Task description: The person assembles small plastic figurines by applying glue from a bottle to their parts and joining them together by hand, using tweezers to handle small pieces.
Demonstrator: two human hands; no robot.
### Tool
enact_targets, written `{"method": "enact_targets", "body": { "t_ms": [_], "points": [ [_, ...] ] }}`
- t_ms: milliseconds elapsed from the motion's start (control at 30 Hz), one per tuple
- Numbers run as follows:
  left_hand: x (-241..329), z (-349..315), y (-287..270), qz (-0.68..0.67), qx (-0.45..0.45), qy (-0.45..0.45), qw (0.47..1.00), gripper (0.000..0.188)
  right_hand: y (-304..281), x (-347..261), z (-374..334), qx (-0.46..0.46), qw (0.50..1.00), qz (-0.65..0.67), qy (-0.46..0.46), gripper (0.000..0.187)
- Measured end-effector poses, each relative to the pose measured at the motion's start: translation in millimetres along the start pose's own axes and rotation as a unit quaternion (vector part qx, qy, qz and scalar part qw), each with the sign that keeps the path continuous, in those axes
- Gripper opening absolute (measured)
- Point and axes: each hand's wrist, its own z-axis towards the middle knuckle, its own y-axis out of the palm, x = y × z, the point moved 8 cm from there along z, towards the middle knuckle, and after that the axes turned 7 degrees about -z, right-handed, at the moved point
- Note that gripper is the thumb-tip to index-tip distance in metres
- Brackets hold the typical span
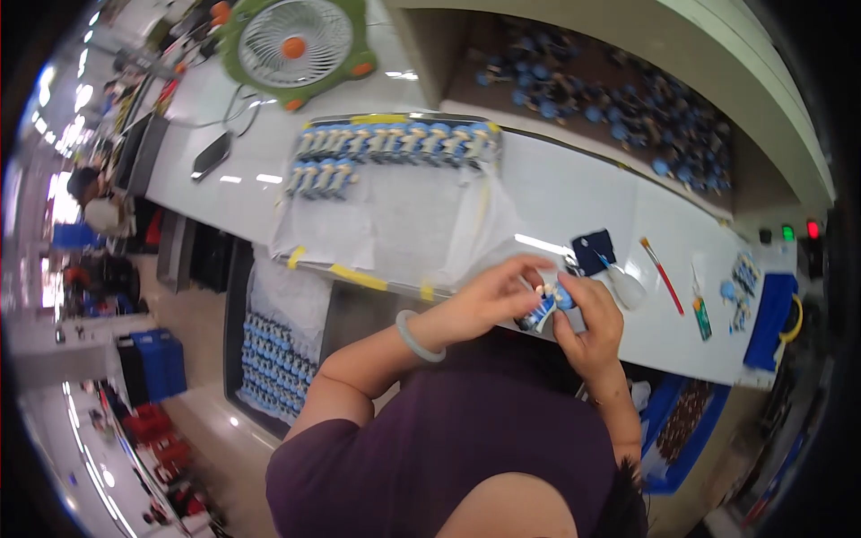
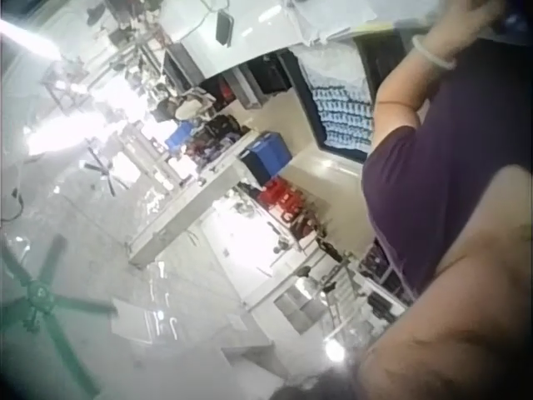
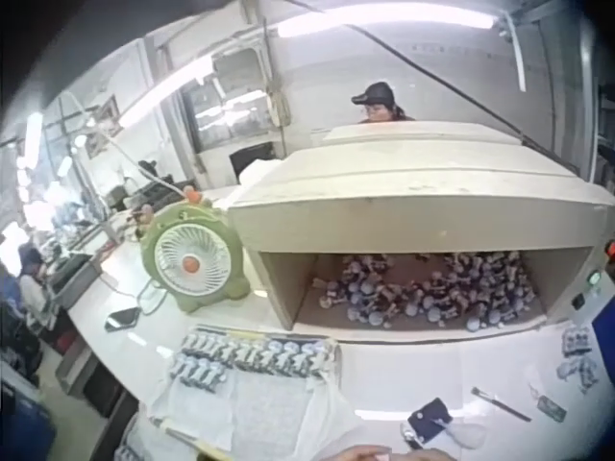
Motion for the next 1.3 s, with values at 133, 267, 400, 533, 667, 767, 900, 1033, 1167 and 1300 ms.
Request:
{"method": "enact_targets", "body": {
  "t_ms": [133,267,400,533,667,767,900,1033,1167,1300],
  "points": [
    [-5.8,-11.7,-3.6,-0.007,-0.010,-0.012,1.000,0.042,22.7,-8.1,-2.6,-0.044,0.997,-0.029,-0.055,0.044],
    [50.9,-38.7,-48.5,0.227,0.151,0.113,0.955,0.042,22.8,-13.6,-1.3,0.000,0.999,0.005,-0.042,0.055],
    [121.4,-80.9,-134.7,0.503,0.449,0.171,0.719,0.031,20.7,-0.9,-12.5,-0.036,0.999,0.028,0.008,0.049],
    [129.8,-80.9,-180.0,0.644,0.470,0.147,0.586,0.027,17.7,5.7,-21.4,-0.044,0.998,0.032,0.028,0.045],
    [120.6,-68.8,-186.9,0.752,0.465,0.118,0.452,0.029,13.8,18.0,-27.4,-0.041,0.995,0.037,0.086,0.041],
    [115.2,-66.1,-185.5,0.753,0.474,0.089,0.448,0.034,10.4,25.0,-33.6,-0.037,0.993,0.036,0.105,0.039],
    [118.7,-78.3,-184.4,0.715,0.458,0.033,0.528,0.045,4.1,37.5,-45.3,-0.022,0.988,0.052,0.141,0.036],
    [116.7,-71.5,-183.2,0.733,0.364,0.052,0.572,0.059,-2.8,53.0,-55.9,0.009,0.975,0.089,0.201,0.034],
    [117.4,-68.7,-192.8,0.744,0.331,0.052,0.578,0.063,-6.4,47.8,-53.2,0.011,0.983,0.083,0.161,0.034],
    [118.5,-68.1,-188.6,0.747,0.300,0.053,0.591,0.056,-10.9,43.0,-48.6,0.010,0.986,0.079,0.148,0.033]
  ]
}}
